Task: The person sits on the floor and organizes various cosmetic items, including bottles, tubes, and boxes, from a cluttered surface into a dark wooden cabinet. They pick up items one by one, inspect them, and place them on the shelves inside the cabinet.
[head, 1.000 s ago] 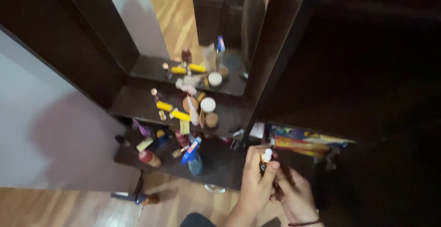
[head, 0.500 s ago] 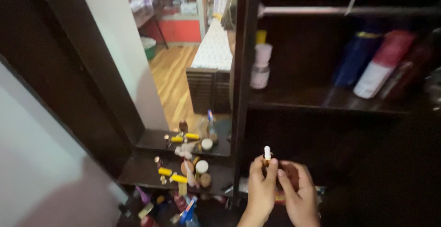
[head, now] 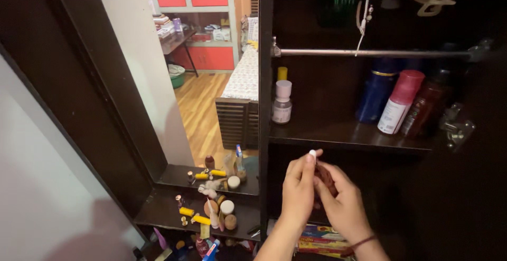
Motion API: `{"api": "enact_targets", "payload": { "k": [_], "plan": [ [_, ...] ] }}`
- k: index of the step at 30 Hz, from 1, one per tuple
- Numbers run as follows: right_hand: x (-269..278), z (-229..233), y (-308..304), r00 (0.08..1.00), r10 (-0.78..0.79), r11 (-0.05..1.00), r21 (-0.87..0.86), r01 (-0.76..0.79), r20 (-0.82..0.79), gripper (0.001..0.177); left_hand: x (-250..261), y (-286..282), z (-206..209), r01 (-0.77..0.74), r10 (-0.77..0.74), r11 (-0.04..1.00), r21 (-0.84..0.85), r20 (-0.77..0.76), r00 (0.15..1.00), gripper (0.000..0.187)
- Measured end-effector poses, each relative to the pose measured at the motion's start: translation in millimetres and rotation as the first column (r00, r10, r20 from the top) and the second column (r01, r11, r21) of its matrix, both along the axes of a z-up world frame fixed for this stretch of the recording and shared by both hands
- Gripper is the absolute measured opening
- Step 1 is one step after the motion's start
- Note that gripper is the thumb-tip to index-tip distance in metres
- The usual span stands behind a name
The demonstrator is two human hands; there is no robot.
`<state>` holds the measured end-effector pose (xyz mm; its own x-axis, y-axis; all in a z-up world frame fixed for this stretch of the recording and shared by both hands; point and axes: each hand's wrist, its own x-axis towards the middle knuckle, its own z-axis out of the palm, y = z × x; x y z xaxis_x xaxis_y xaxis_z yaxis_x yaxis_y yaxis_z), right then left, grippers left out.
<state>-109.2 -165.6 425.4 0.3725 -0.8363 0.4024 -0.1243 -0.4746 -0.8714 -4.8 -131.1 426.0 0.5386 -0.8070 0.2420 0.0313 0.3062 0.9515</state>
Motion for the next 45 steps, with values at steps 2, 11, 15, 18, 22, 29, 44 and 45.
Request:
{"api": "enact_targets", "payload": {
  "k": [2, 11, 15, 18, 22, 29, 44, 45],
  "plan": [
    [2.3, 10.4, 5.2, 0.998, -0.053, 0.992, -0.117, 0.05, -0.02, 0.038, -0.4, -3.2, 4.3, 0.029, -0.03, 0.999, -0.018, -0.09, 0.995, 0.047],
    [17.0, 32.4, -9.9, 0.98, -0.144, 0.97, -0.177, 0.167, 0.134, 0.027, 7.7, -30.3, 25.4, -0.007, -0.04, 0.986, -0.165, -0.28, 0.959, 0.049],
    [20.9, 41.7, -9.8, 0.989, -0.138, 0.944, -0.297, 0.145, 0.046, 0.046, 17.5, -25.5, 39.0, 0.092, -0.125, 0.98, -0.174, -0.19, 0.974, 0.049],
    [26.9, 45.1, -12.0, 0.981, -0.191, 0.918, -0.348, 0.191, 0.037, 0.044, 18.8, -26.6, 43.1, 0.161, -0.196, 0.97, -0.181, -0.196, 0.961, 0.051],
    [33.8, 47.8, -19.5, 0.968, -0.249, 0.915, -0.321, 0.243, 0.023, 0.039, 23.1, -32.6, 34.2, 0.13, -0.17, 0.968, -0.215, -0.179, 0.969, 0.051],
    [61.5, 49.8, -35.8, 0.932, -0.351, 0.852, -0.381, 0.36, 0.094, 0.034, 25.8, -27.6, 2.5, -0.22, 0.184, 0.973, -0.068, -0.343, 0.921, 0.039],
    [103.9, 49.9, -50.5, 0.922, -0.383, 0.839, -0.441, 0.318, -0.064, 0.035, 41.5, -3.4, -2.9, -0.207, 0.182, 0.978, -0.037, -0.344, 0.921, 0.044],
    [104.3, 49.6, -51.8, 0.915, -0.39, 0.849, -0.426, 0.312, -0.107, 0.033, 39.4, -1.5, -0.4, -0.2, 0.178, 0.979, -0.034, -0.324, 0.929, 0.045]
  ]
}}
